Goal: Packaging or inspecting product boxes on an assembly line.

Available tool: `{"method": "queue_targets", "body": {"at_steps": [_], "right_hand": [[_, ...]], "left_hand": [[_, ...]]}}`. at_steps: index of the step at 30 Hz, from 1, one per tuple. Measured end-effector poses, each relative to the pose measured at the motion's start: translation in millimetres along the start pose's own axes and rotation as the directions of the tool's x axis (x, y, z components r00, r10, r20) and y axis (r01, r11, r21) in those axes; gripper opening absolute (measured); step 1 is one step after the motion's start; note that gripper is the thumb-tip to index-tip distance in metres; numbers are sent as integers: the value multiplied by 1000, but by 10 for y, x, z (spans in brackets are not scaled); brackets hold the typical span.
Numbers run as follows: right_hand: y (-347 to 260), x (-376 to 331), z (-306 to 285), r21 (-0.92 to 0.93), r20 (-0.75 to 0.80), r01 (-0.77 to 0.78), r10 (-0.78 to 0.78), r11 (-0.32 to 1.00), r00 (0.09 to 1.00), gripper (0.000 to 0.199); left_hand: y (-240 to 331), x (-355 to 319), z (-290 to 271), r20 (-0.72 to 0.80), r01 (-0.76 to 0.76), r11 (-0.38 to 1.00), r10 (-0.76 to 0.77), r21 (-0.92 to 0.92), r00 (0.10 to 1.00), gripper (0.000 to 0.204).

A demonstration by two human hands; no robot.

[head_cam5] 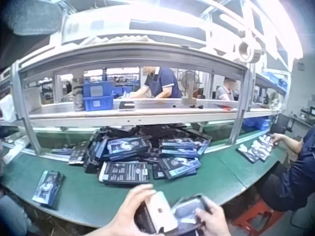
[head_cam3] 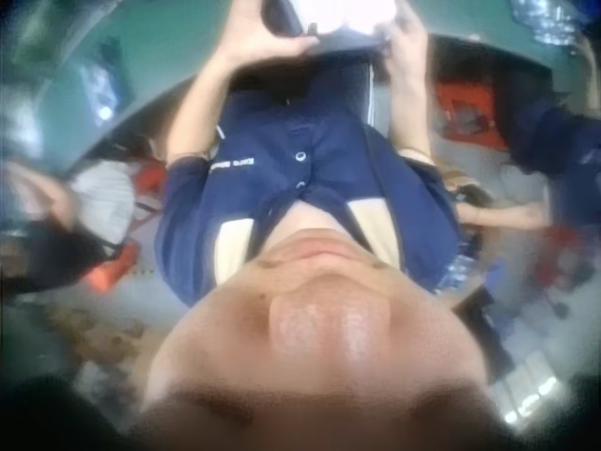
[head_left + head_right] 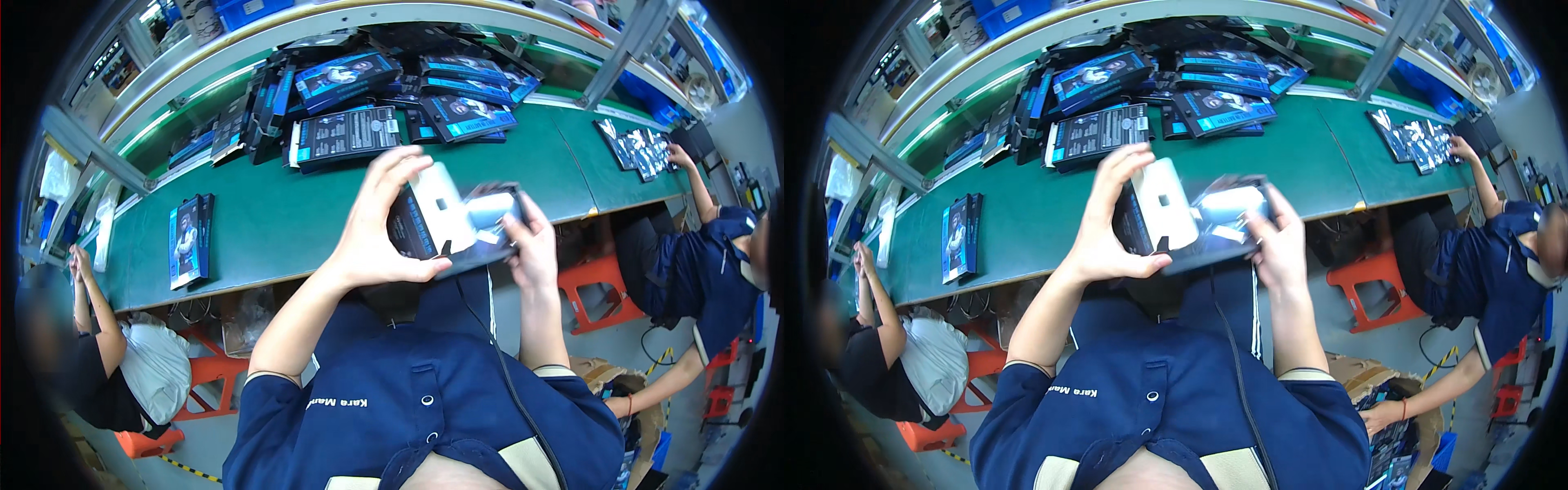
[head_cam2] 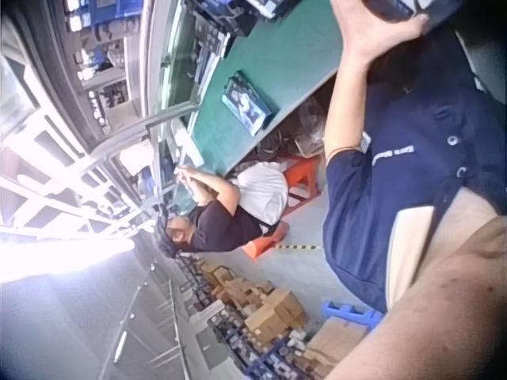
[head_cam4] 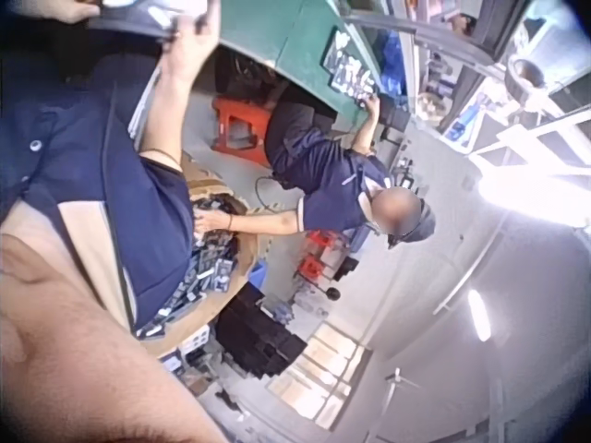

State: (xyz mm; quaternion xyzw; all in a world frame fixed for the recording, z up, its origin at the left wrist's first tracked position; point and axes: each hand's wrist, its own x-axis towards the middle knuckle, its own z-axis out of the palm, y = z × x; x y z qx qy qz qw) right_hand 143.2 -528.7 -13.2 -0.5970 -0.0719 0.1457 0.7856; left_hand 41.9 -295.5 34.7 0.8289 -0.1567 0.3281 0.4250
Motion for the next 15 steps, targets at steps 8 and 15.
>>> {"method": "queue_targets", "body": {"at_steps": [8, 15], "right_hand": [[-402, -53, 236, 234, -170, 468, -438, 852, 883, 48], [-167, -192, 424, 265, 236, -40, -25, 963, 971, 48]], "left_hand": [[23, -47, -188, -10, 71, 991, -70, 117, 997, 99], [42, -96, -149, -236, -163, 974, 124, -155, 964, 88]]}}
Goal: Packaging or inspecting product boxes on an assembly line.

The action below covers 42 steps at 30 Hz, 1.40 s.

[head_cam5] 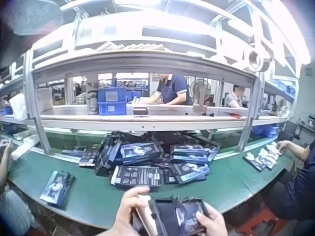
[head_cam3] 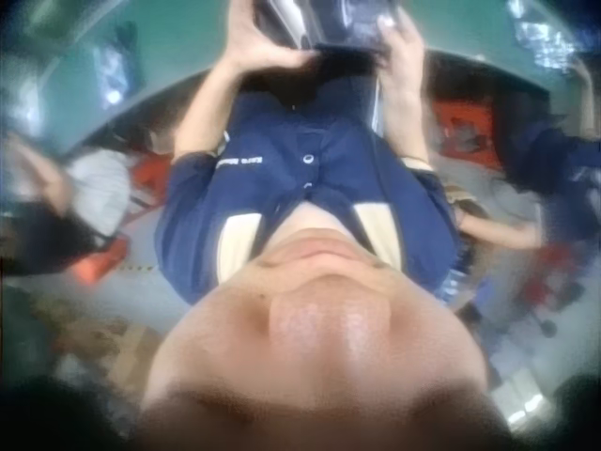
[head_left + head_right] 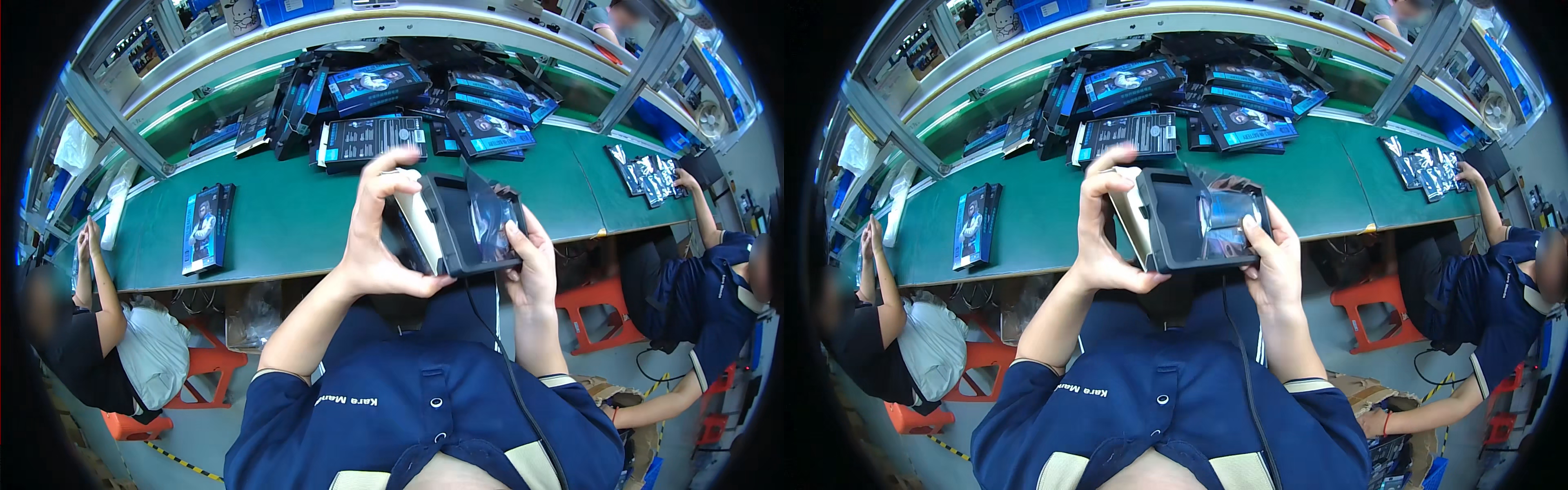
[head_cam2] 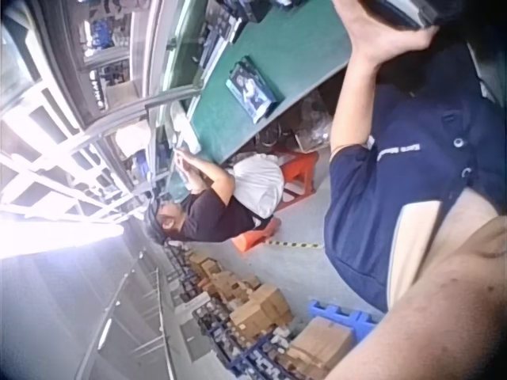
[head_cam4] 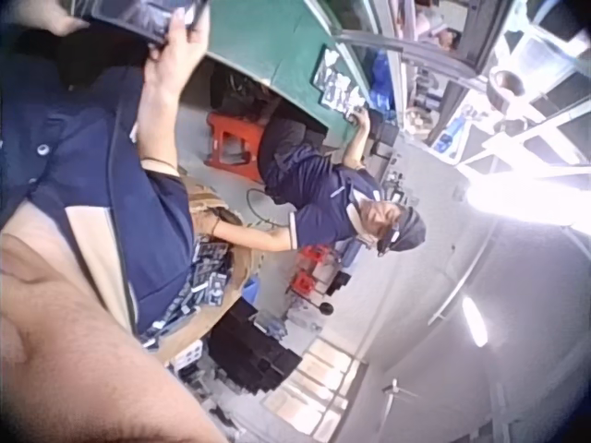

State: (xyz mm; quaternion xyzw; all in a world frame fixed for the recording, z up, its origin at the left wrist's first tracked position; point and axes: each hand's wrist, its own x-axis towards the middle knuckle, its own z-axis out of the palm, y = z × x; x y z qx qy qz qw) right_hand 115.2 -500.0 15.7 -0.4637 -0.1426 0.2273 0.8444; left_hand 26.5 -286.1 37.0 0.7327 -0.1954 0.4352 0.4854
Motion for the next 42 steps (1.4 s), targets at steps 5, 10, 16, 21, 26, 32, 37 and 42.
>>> {"method": "queue_targets", "body": {"at_steps": [5, 10, 16, 21, 26, 32, 37, 42], "right_hand": [[-231, 49, 256, -179, -187, 513, -541, 839, 820, 49], [-646, 98, 275, -534, 285, 664, -627, 523, 725, 60], [-911, 309, 364, -585, 481, 610, -378, 534, 791, 58], [-415, 281, 884, -736, 648, 677, -264, 25, 714, 55], [-294, 495, 794, -529, 787, 848, -362, 23, 500, 11], [172, 510, 806, -39, 176, 324, -312, 945, 934, 48], [422, 676, 704, -317, 361, 812, -729, 490, 581, 21], [340, 676, 838, -104, 118, 512, -500, 853, 858, 24]], "left_hand": [[94, 58, -53, 95, 34, 982, -53, 183, 994, 112], [76, 79, -240, 246, -69, 890, -50, 451, 968, 130], [213, 169, -72, 308, -82, 864, -88, 496, 947, 138], [-163, 99, 261, -79, 84, 947, -63, 310, 995, 148], [-371, -131, 349, -427, 226, 943, -105, 245, 898, 118], [-161, -77, 224, -325, 238, 934, -319, -266, 891, 49], [-112, 107, 159, -308, 267, 793, -488, -548, 817, 20], [-206, 102, 153, -406, 297, 888, -430, -350, 806, 17]]}}
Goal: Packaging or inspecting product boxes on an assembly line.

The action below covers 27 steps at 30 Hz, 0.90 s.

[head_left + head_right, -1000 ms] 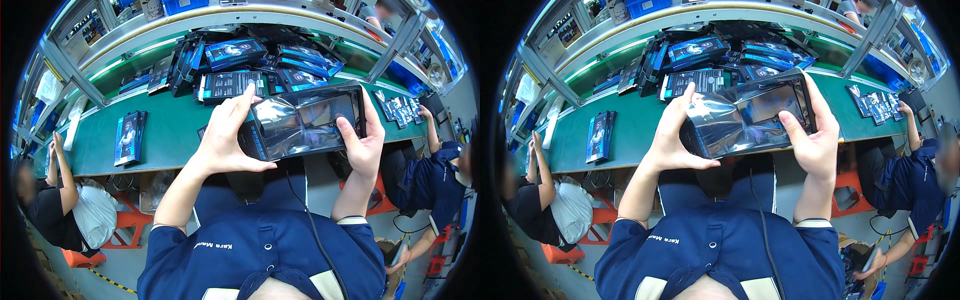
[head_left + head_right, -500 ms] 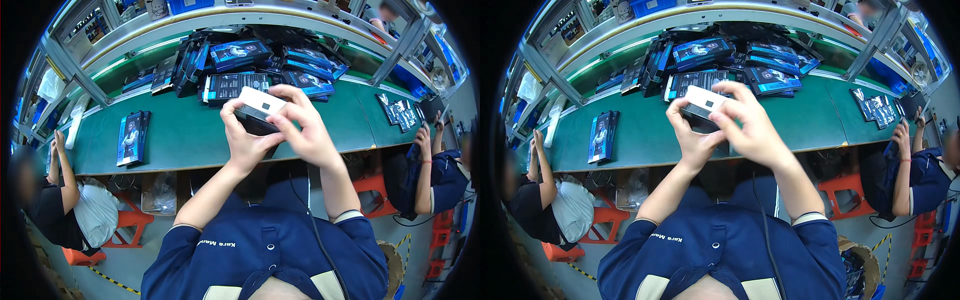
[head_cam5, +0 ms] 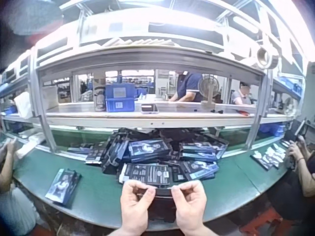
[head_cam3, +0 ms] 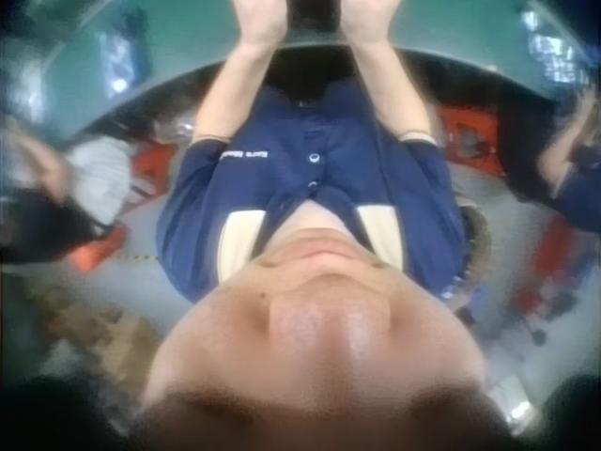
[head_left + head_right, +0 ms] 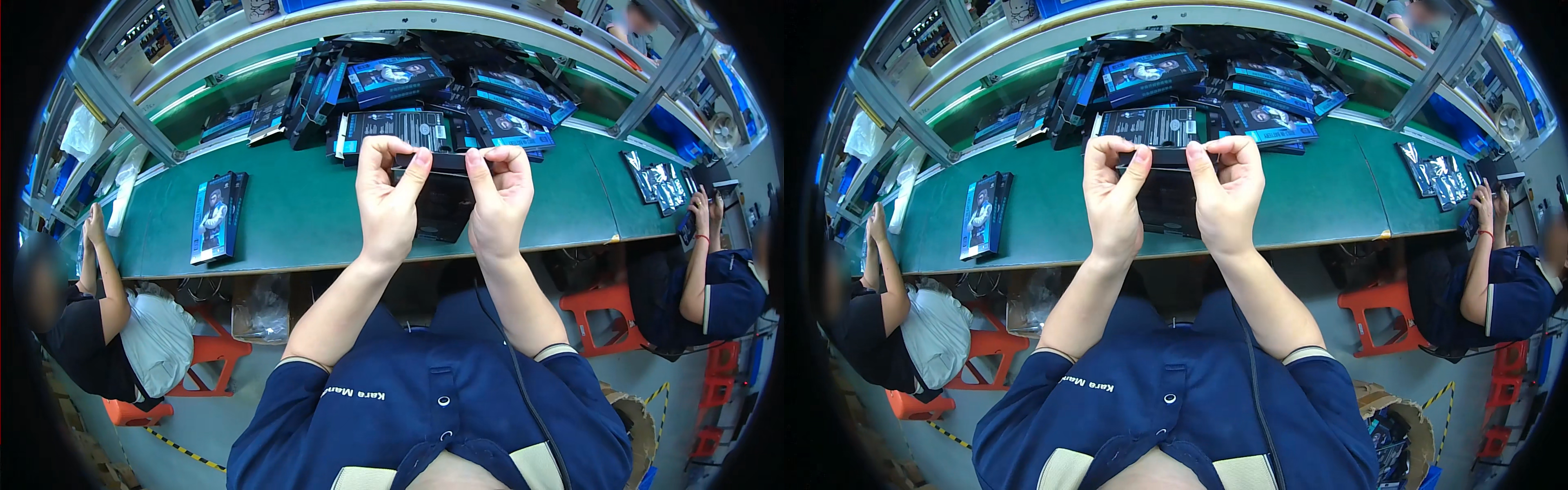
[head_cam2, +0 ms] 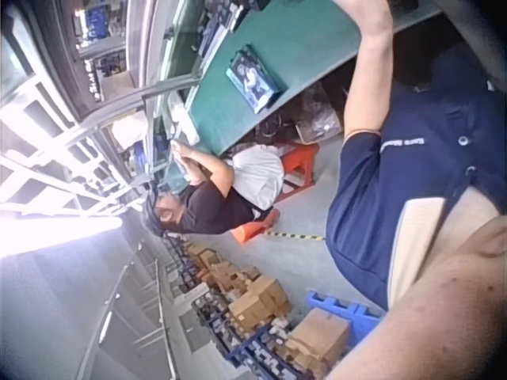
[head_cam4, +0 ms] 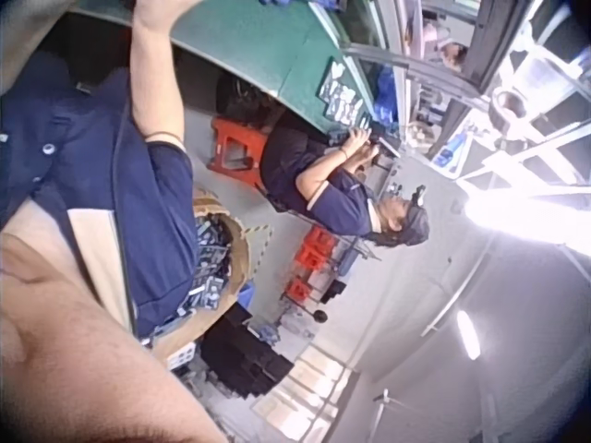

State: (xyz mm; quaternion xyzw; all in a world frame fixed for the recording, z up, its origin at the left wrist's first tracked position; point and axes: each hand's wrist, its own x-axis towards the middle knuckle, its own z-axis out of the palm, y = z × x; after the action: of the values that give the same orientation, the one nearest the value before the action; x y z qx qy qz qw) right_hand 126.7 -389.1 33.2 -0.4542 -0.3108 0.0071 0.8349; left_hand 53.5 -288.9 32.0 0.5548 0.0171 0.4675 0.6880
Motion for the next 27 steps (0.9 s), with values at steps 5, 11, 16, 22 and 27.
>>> {"method": "queue_targets", "body": {"at_steps": [5, 11, 16, 22, 27], "right_hand": [[292, -167, -152, -150, 209, 382, -349, 912, 914, 44], [279, -191, 101, 124, 13, -63, 61, 990, 998, 14], [713, 98, 371, -566, 521, 492, -175, 662, 836, 65], [978, 425, -63, -698, 716, 716, -46, -15, 697, 35], [714, 154, -229, -573, 760, 767, -164, 289, 629, 38]], "left_hand": [[-192, -41, -217, 169, -247, 969, 241, 9, 956, 24], [-178, -271, -758, 623, 371, 902, -424, 222, 658, 117], [422, -403, -1069, 185, 107, 877, -215, 468, 959, 116], [1144, 173, -2454, -597, 547, -354, -39, 758, 801, 95], [771, 36, -2155, -75, 0, -445, -151, 895, 986, 94]]}}
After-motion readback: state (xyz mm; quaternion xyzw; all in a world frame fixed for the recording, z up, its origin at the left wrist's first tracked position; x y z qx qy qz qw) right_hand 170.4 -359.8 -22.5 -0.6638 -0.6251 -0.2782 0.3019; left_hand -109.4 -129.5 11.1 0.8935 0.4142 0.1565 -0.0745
